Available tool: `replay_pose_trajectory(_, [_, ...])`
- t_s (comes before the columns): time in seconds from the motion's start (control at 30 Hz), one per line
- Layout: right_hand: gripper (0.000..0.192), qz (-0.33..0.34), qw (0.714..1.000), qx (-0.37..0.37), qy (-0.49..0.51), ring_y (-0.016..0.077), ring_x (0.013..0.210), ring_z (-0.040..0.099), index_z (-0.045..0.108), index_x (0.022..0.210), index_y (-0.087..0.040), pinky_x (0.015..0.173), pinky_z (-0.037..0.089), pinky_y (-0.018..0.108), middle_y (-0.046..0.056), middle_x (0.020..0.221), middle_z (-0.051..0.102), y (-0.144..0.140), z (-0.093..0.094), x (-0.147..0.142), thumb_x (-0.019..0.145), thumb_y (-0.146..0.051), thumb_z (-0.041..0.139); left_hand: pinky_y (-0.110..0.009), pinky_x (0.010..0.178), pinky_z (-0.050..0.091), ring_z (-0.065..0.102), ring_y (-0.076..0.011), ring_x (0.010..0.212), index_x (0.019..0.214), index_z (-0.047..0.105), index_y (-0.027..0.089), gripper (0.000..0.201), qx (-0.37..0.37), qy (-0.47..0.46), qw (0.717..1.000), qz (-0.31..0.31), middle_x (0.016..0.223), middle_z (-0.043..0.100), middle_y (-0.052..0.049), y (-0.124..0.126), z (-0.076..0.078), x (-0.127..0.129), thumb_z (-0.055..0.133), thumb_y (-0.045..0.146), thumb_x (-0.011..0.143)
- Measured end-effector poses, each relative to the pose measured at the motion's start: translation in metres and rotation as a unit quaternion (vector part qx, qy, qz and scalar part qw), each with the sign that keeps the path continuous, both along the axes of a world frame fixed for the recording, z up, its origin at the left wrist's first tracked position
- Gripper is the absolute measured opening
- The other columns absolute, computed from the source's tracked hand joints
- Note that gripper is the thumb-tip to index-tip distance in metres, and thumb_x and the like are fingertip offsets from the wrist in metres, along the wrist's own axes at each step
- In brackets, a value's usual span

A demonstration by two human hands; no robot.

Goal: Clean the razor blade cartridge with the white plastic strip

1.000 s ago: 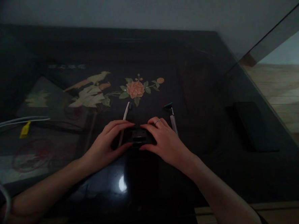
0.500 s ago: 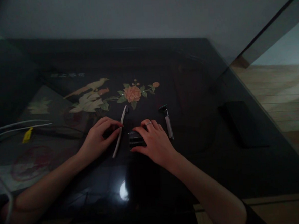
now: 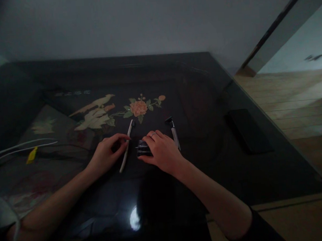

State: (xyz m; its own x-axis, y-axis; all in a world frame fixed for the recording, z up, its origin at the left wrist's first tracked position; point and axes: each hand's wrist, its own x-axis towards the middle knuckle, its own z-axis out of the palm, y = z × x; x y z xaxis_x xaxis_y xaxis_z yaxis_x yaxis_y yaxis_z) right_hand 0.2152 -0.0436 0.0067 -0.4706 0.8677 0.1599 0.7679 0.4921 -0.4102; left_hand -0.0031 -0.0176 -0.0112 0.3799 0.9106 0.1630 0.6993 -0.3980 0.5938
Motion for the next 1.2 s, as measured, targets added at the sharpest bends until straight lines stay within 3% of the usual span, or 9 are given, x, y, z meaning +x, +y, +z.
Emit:
replay_pose_trajectory(0.13, [0.036, -0.048, 0.994, 0.015, 0.098, 0.026, 0.105, 0.06, 0.063, 0.111, -0.018, 0.091, 0.05, 0.042, 0.01, 0.11, 0.065, 0.007, 0.021, 0.025, 0.081, -0.034, 0.073, -0.027, 0.064, 0.041, 0.055, -0.0141, 0.059, 0.098, 0.066, 0.02, 0.017, -0.003, 0.01, 1.0, -0.006, 0.065, 0.057, 0.004, 0.0, -0.002, 0.0, 0.052, 0.027, 0.091])
replay_pose_trajectory(0.27, [0.036, -0.097, 0.984, 0.059, 0.134, 0.0246, 0.098, 0.062, 0.064, 0.111, -0.018, 0.081, 0.052, 0.038, 0.01, 0.107, 0.064, 0.019, 0.038, 0.069, 0.08, -0.034, 0.074, -0.031, 0.071, 0.042, 0.057, -0.0152, 0.065, 0.1, 0.066, 0.02, 0.018, 0.004, 0.032, 0.999, -0.013, 0.07, 0.06, 0.002, 0.0, -0.003, -0.001, 0.051, 0.026, 0.092])
replay_pose_trajectory(0.4, [0.033, -0.113, 0.99, 0.049, 0.073, 0.0262, 0.096, 0.062, 0.067, 0.107, -0.016, 0.08, 0.052, 0.04, 0.011, 0.105, 0.065, 0.032, 0.032, 0.115, 0.079, -0.032, 0.075, -0.034, 0.074, 0.043, 0.059, -0.0174, 0.069, 0.099, 0.066, 0.022, 0.018, 0.02, 0.05, 0.998, -0.025, 0.072, 0.062, 0.001, -0.002, -0.001, -0.001, 0.052, 0.03, 0.092])
replay_pose_trajectory(0.5, [0.033, -0.115, 0.993, -0.007, 0.023, 0.0255, 0.095, 0.063, 0.067, 0.109, -0.014, 0.084, 0.052, 0.043, 0.012, 0.107, 0.064, 0.036, 0.018, 0.135, 0.081, -0.031, 0.073, -0.034, 0.075, 0.044, 0.062, -0.0184, 0.071, 0.096, 0.066, 0.022, 0.017, 0.019, 0.052, 0.998, -0.027, 0.072, 0.063, 0.001, -0.002, 0.0, 0.0, 0.052, 0.03, 0.092])
replay_pose_trajectory(0.67, [0.035, -0.087, 0.995, -0.039, -0.021, 0.0258, 0.1, 0.064, 0.067, 0.111, -0.016, 0.09, 0.052, 0.043, 0.011, 0.11, 0.063, 0.037, 0.003, 0.142, 0.081, -0.032, 0.072, -0.033, 0.072, 0.043, 0.061, -0.0183, 0.068, 0.085, 0.064, 0.021, 0.02, 0.02, 0.073, 0.997, -0.019, 0.068, 0.062, 0.001, 0.001, -0.001, 0.004, 0.051, 0.035, 0.093])
replay_pose_trajectory(0.93, [0.035, -0.077, 0.994, -0.057, -0.044, 0.0275, 0.101, 0.063, 0.068, 0.11, -0.018, 0.091, 0.052, 0.043, 0.01, 0.11, 0.063, 0.038, 0.0, 0.138, 0.077, -0.029, 0.074, -0.035, 0.074, 0.04, 0.061, -0.0219, 0.073, 0.087, 0.061, 0.02, 0.015, 0.006, 0.184, 0.983, -0.011, 0.073, 0.062, -0.002, -0.002, 0.009, 0.015, 0.048, 0.029, 0.09])
replay_pose_trajectory(1.2, [0.039, -0.09, 0.993, -0.073, -0.017, 0.0264, 0.101, 0.063, 0.07, 0.112, -0.021, 0.092, 0.051, 0.043, 0.009, 0.11, 0.061, 0.038, -0.003, 0.142, 0.074, -0.026, 0.075, -0.029, 0.061, 0.037, 0.061, -0.0188, 0.062, 0.091, 0.061, 0.021, 0.015, -0.049, 0.15, 0.987, 0.014, 0.068, 0.062, 0.001, 0.003, 0.021, 0.023, 0.048, 0.02, 0.082])
